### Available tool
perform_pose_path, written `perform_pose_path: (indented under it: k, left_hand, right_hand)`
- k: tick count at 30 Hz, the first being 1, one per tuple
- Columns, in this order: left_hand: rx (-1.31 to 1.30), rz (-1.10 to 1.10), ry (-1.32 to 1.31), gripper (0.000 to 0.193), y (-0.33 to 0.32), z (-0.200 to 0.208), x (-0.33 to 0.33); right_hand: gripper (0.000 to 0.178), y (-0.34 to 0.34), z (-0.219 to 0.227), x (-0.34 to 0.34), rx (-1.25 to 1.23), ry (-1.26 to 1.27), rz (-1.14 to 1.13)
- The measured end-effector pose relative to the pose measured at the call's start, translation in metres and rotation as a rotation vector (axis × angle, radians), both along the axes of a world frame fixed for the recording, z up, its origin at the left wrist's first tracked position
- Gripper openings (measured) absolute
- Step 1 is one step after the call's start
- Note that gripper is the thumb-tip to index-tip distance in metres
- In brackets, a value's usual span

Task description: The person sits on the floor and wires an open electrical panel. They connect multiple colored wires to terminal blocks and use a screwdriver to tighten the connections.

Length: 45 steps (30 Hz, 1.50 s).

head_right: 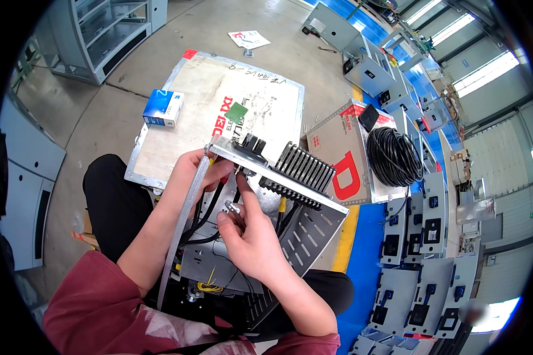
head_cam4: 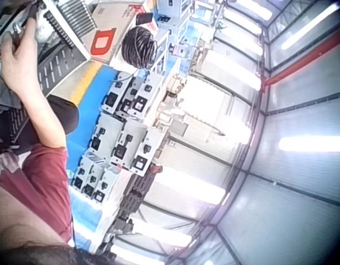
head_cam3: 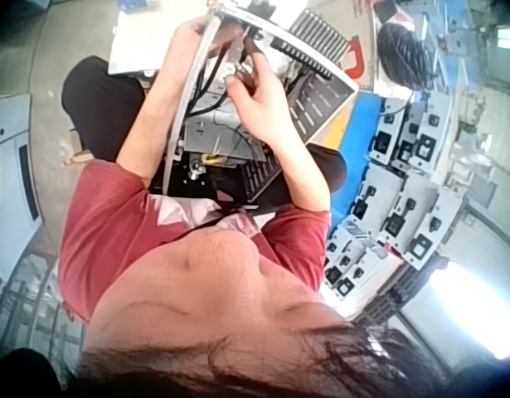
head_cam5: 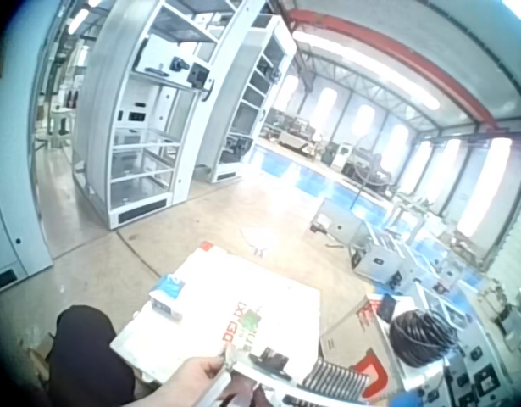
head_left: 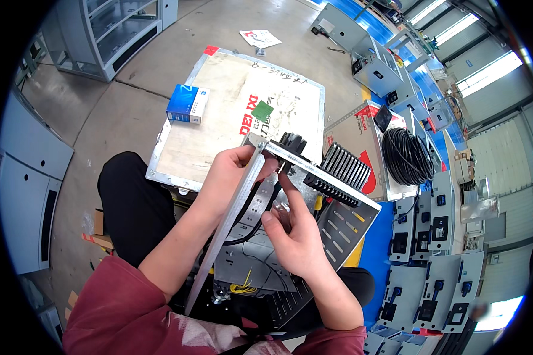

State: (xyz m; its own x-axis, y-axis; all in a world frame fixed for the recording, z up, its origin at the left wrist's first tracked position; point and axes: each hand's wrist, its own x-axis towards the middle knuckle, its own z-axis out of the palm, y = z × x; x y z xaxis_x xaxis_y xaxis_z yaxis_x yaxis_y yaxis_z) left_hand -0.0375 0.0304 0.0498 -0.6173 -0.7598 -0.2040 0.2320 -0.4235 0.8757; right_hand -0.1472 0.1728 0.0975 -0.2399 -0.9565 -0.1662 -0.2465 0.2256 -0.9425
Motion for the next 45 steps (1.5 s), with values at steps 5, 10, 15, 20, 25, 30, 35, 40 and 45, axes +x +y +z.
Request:
perform_pose_path:
  k: [5,10,15,20,25,30,35,40,45]
  left_hand:
    - [0.129,0.015,0.176,0.015,-0.004,-0.004,0.000]
    - [0.246,-0.047,0.405,0.020,-0.005,-0.015,0.002]
    - [0.436,0.080,0.325,0.022,0.001,-0.004,-0.001]
    - [0.016,0.081,0.193,0.022,0.004,-0.012,0.009]
    - [-0.077,0.066,0.080,0.016,0.010,0.000,0.012]
    - [-0.444,0.206,-0.154,0.021,0.021,0.000,0.008]
    - [-0.699,0.249,-0.435,0.014,0.026,0.003,0.012]
    - [-1.005,0.277,-0.414,0.014,0.025,-0.007,0.013]
    - [-0.924,0.258,-0.276,0.013,0.026,-0.009,0.012]
  right_hand:
    - [0.075,0.000,0.001,0.001,0.002,-0.015,0.006]
    - [0.075,0.001,-0.001,0.001,-0.012,0.010,0.013]
    - [0.075,0.001,0.003,0.002,0.002,0.002,0.003]
    - [0.074,0.002,0.001,-0.001,-0.006,0.000,0.010]
    - [0.075,0.001,0.003,-0.001,-0.003,0.013,0.013]
    - [0.076,0.000,0.002,-0.001,0.004,0.031,0.009]
    - [0.076,0.001,0.001,-0.001,0.008,0.015,0.004]
    - [0.075,0.001,-0.001,-0.002,-0.004,0.000,-0.005]
    - [0.075,0.001,0.000,-0.002,-0.006,-0.009,-0.004]
